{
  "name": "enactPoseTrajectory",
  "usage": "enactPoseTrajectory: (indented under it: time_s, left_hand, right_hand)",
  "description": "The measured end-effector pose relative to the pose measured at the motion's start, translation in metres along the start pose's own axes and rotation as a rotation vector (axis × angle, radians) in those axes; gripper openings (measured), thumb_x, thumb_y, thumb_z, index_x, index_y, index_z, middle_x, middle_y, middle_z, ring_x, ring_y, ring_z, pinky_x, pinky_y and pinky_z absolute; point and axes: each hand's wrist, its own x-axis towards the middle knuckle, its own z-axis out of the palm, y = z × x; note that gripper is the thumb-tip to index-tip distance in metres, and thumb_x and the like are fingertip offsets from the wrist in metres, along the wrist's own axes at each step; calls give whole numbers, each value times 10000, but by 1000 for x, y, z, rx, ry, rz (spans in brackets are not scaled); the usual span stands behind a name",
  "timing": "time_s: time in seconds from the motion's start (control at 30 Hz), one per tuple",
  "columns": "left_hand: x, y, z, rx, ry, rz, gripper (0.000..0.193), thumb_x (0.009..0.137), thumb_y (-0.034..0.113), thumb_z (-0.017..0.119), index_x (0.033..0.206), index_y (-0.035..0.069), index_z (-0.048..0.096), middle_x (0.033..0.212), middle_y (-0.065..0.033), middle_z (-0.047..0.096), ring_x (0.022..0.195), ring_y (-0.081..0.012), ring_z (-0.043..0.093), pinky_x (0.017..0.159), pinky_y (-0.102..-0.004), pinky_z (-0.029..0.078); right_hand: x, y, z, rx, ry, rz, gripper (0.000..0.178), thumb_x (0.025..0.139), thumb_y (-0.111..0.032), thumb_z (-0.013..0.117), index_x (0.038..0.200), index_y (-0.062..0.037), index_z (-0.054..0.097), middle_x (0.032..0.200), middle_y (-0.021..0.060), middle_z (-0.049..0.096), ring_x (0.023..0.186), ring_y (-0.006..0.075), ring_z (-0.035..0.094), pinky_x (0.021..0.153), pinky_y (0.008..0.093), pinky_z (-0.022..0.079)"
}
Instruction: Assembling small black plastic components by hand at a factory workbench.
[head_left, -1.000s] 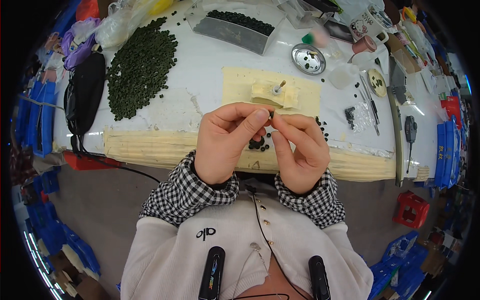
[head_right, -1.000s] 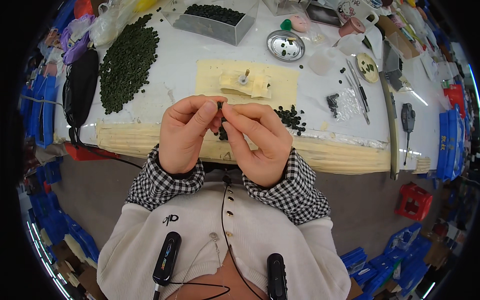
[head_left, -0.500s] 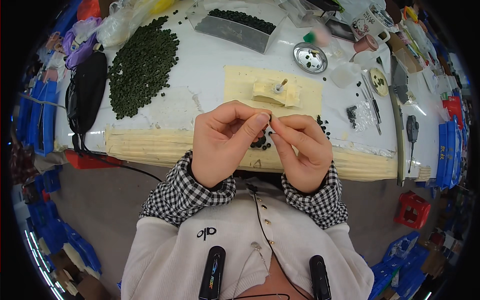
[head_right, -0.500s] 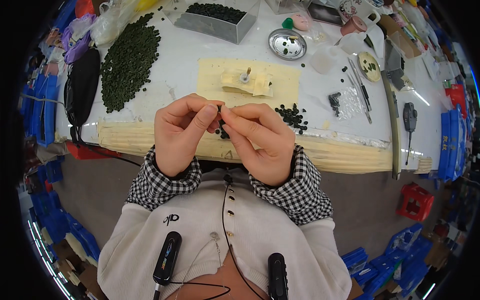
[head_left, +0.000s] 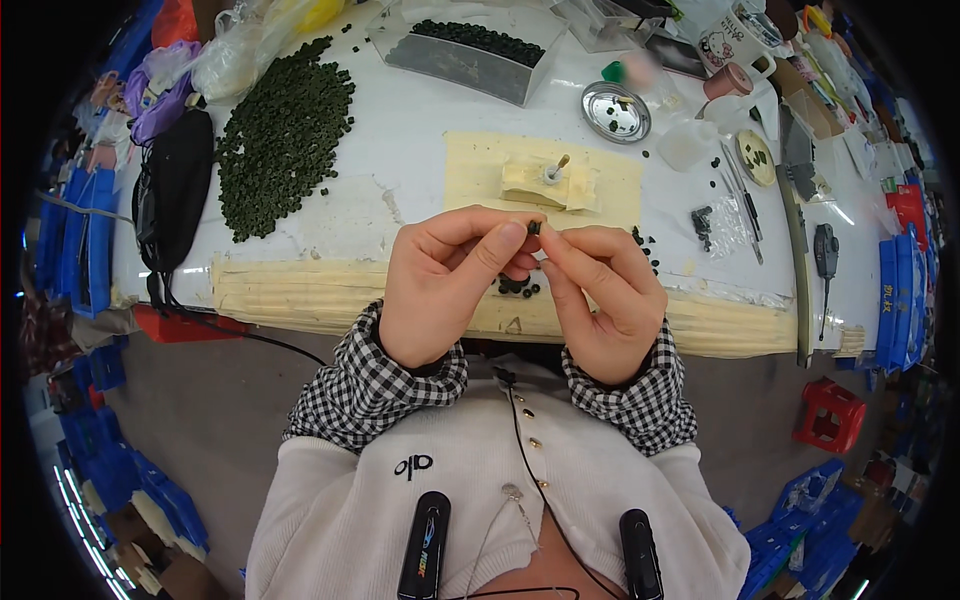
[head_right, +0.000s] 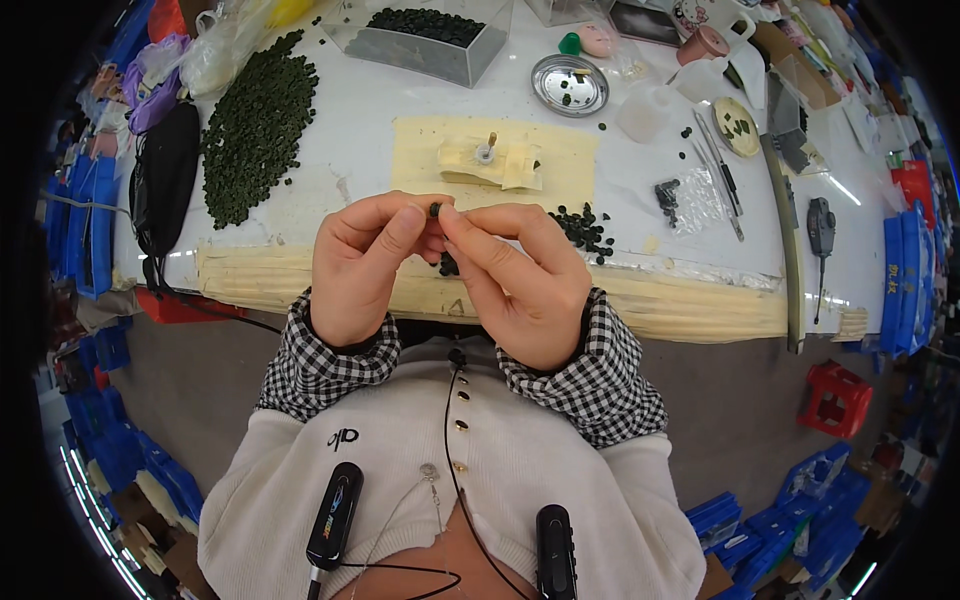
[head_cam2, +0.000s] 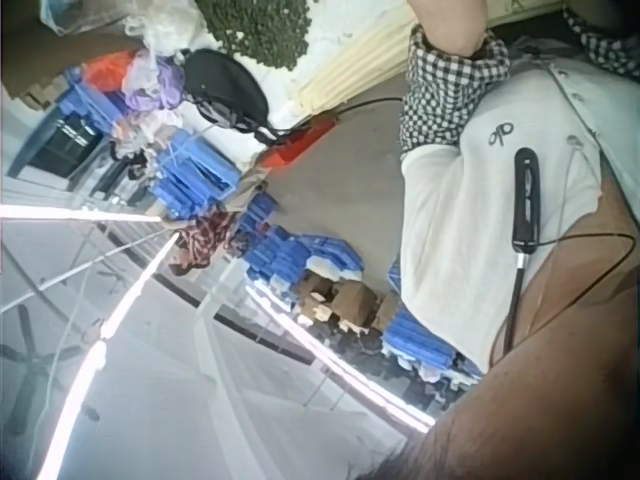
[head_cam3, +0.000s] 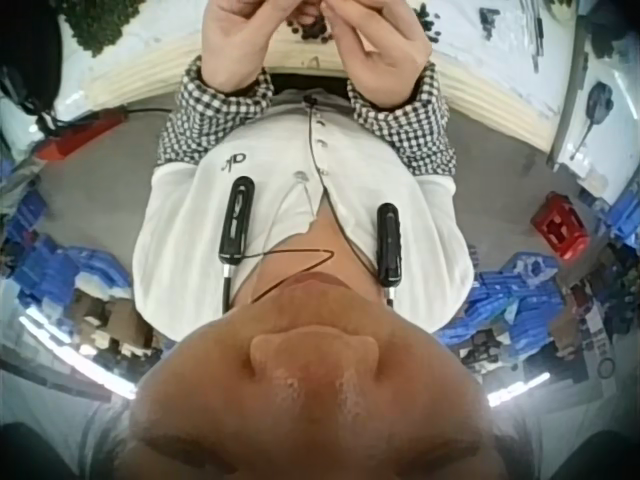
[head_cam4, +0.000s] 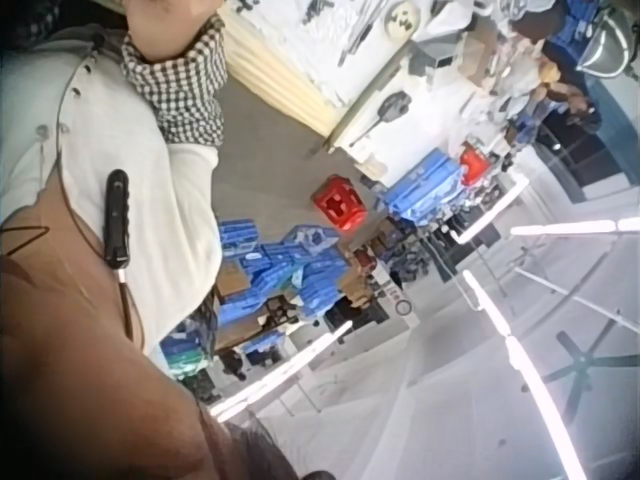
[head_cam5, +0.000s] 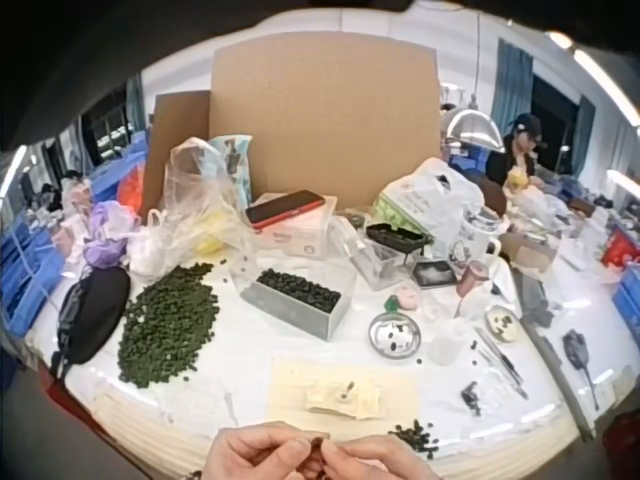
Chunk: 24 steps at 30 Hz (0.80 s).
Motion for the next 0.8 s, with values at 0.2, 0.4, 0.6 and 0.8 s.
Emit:
enactPoseTrajectory:
  time_s: [0.2, 0.4, 0.6, 0.8]
  left_hand:
    - [-1, 1, -1, 26, -31, 20, 183, 926, 44, 601, 1084, -30, 656, 953, -98, 682, 808, -125, 640, 750, -248, 534]
    - [-1, 9, 1, 695, 25, 492, 180, 847, -44, 658, 1027, -43, 675, 866, -99, 658, 793, -151, 615, 713, -246, 493]
    - [-4, 17, 5, 774, 40, 493, 207, 818, -68, 667, 1022, -35, 684, 844, -104, 647, 769, -160, 606, 700, -249, 480]
    - [-1, 14, -1, 660, -28, 474, 245, 826, -65, 654, 1063, -11, 686, 878, -109, 651, 764, -155, 638, 682, -247, 509]
  right_hand:
    - [2, -4, -4, 82, -10, 66, 327, 786, 95, 666, 1101, 11, 675, 948, 106, 630, 805, 184, 625, 682, 258, 515]
    - [0, 4, -3, 207, -13, 107, 306, 802, 78, 664, 1099, 10, 679, 941, 107, 638, 803, 168, 626, 682, 245, 503]
    - [2, 0, -8, 181, -60, 111, 300, 808, 74, 660, 1097, 0, 684, 950, 106, 643, 812, 165, 628, 695, 248, 501]
    - [-1, 3, -8, 267, -58, 144, 279, 817, 71, 652, 1087, 9, 681, 955, 108, 642, 834, 163, 630, 709, 249, 506]
